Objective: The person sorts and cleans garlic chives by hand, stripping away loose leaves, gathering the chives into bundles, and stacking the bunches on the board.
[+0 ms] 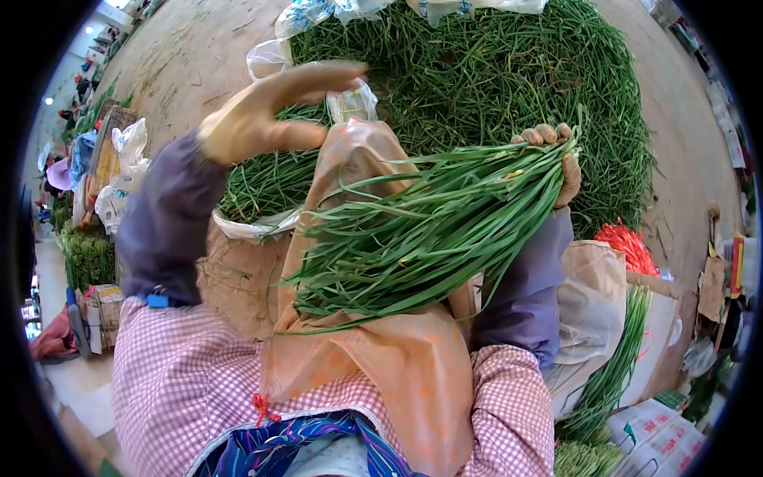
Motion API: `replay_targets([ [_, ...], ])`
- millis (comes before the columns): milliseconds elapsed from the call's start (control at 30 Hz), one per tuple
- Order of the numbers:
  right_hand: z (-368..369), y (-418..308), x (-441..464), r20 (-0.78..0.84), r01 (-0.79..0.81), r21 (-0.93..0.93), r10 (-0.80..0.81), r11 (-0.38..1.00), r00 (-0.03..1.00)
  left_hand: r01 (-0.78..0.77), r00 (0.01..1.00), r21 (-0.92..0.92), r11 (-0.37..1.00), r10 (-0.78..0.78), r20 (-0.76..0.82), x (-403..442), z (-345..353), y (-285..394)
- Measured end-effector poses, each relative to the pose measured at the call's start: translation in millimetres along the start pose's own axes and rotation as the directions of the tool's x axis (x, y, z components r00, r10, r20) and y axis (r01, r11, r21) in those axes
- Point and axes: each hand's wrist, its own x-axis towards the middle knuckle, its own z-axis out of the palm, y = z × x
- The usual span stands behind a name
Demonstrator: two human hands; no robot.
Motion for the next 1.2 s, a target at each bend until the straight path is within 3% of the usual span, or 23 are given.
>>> replay_targets([
  [67,5,2,3,0.025,0.004,0.039,-0.005,0.999,1.0,-0.148,0.988,-0.142,0.979,0.152,0.019,57,30,-1],
  [133,11,3,3,0.0,0.027,0.054,-0.027,0.998,1.0,0.153,0.966,-0.465,0.872,-0.034,0.255,77,81,-9],
  [167,13,3,2,-0.013,0.048,0.057,-0.047,0.997,0.999,0.313,0.924,-0.584,0.749,-0.099,0.368,82,105,-11],
  [233,10,1,-3,0.001,0.014,0.089,-0.014,0.996,1.0,0.431,0.866,-0.803,0.412,0.06,0.496,67,139,-4],
  [300,6,7,-11,-0.008,-0.043,0.14,0.045,0.989,0.999,0.464,0.872,-0.886,0.019,0.168,0.46,48,160,13],
  [333,10,13,-13,-0.03,-0.056,0.153,0.062,0.987,0.998,0.442,0.893,-0.897,-0.02,0.107,0.438,40,171,13],
  [433,28,35,-12,-0.168,-0.134,0.101,0.15,0.986,0.974,0.326,0.941,-0.926,0.189,0.035,0.338,22,176,7],
  [467,27,37,-18,-0.234,-0.188,0.09,0.205,0.978,0.95,0.161,0.987,-0.898,0.41,-0.056,0.151,18,182,0],
  [500,25,40,-25,-0.302,-0.244,0.083,0.258,0.966,0.918,0.318,0.948,-0.872,0.372,-0.143,0.285,9,180,-12],
  [567,48,45,-35,-0.543,-0.273,0.04,0.25,0.961,0.801,0.333,0.901,-0.939,-0.082,-0.266,0.343,2,172,9],
  [633,39,50,-54,-0.61,-0.395,0.106,0.373,0.913,0.699,0.355,0.862,-0.93,-0.094,-0.353,0.364,3,167,11],
  [667,53,56,-66,-0.736,-0.44,0.064,0.34,0.896,0.585,0.366,0.839,-0.925,-0.101,-0.395,0.375,4,166,13],
  [700,57,58,-77,-0.731,-0.435,0.124,0.378,0.892,0.567,0.35,0.817,-0.929,-0.125,-0.444,0.367,6,164,17],
  [767,123,61,-52,-0.749,-0.277,0.427,0.508,0.861,0.425,0.308,0.766,-0.936,-0.168,-0.54,0.349,10,161,26],
  [867,106,83,-66,-0.691,-0.283,0.469,0.547,0.837,0.472,0.491,0.694,-0.866,-0.096,-0.558,0.455,12,153,11],
  [900,96,92,-68,-0.684,-0.279,0.513,0.583,0.812,0.438,0.561,0.66,-0.824,-0.079,-0.558,0.503,14,152,6],
  [933,88,101,-69,-0.676,-0.273,0.555,0.617,0.786,0.402,0.581,0.589,-0.801,-0.145,-0.604,0.537,19,150,5],
  [967,87,112,-68,-0.697,-0.221,0.574,0.612,0.789,0.373,0.615,0.477,-0.728,-0.304,-0.591,0.65,27,142,1],
  [1033,80,123,-68,-0.676,-0.18,0.6,0.614,0.78,0.407,0.608,0.556,-0.753,-0.253,-0.541,0.631,32,132,-3],
  [1067,79,126,-66,-0.671,-0.17,0.625,0.636,0.761,0.382,0.628,0.529,-0.747,-0.218,-0.584,0.615,40,133,0],
  [1133,70,142,-68,-0.737,-0.129,0.583,0.589,0.802,0.332,0.74,0.327,-0.582,-0.336,-0.576,0.749,50,128,-22],
  [1167,45,148,-74,-0.596,-0.197,0.719,0.737,0.666,0.318,0.78,0.194,-0.473,-0.411,-0.559,0.806,57,129,-42],
  [1200,19,156,-78,-0.531,-0.195,0.777,0.79,0.598,0.307,0.762,0.13,-0.442,-0.474,-0.557,0.821,64,134,-57],
])
